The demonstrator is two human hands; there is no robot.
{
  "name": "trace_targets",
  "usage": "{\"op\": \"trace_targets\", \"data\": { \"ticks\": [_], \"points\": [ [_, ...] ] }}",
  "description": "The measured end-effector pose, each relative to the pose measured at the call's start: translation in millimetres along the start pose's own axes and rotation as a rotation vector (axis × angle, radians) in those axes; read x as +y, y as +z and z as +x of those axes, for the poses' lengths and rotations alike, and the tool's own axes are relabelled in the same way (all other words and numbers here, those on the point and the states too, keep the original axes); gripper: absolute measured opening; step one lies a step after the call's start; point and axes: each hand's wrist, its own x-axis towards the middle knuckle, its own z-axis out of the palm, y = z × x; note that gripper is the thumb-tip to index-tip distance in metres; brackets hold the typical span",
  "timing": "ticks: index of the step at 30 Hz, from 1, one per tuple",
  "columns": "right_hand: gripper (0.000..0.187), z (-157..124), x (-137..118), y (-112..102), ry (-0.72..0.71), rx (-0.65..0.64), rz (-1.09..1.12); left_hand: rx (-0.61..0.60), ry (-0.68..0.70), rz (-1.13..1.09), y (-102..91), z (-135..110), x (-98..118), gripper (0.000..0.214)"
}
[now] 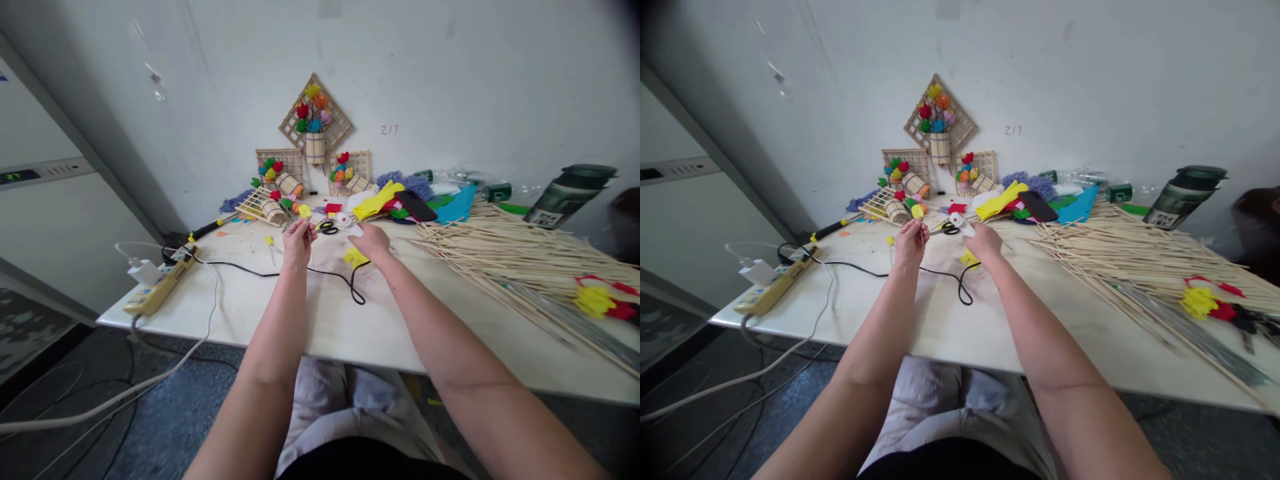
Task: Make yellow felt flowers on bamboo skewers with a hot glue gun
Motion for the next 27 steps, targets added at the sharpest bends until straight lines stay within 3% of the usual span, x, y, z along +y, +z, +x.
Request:
{"op": "trace_targets", "data": {
  "ticks": [4,7,15,27],
  "points": [
    [0.027,3.8,4.9,-11.2,-0.032,-0.043,0.670,-0.057,-0.051,0.047,0.6,-2.3,-7.6,0.018],
    [0.026,0.4,3.4,-19.3,-0.101,-0.164,0.955,-0.094,-0.085,0.066,1.4,-4.0,-12.3,0.020],
    [0.038,-6.0,3.3,-32.6,-0.195,-0.293,0.915,-0.123,-0.121,0.060,-0.6,-3.6,-18.4,0.017],
    [0.047,-5.8,4.0,-34.2,-0.196,-0.329,0.828,-0.130,-0.207,0.013,-1.0,-6.5,-21.5,0.014]
  ]
}}
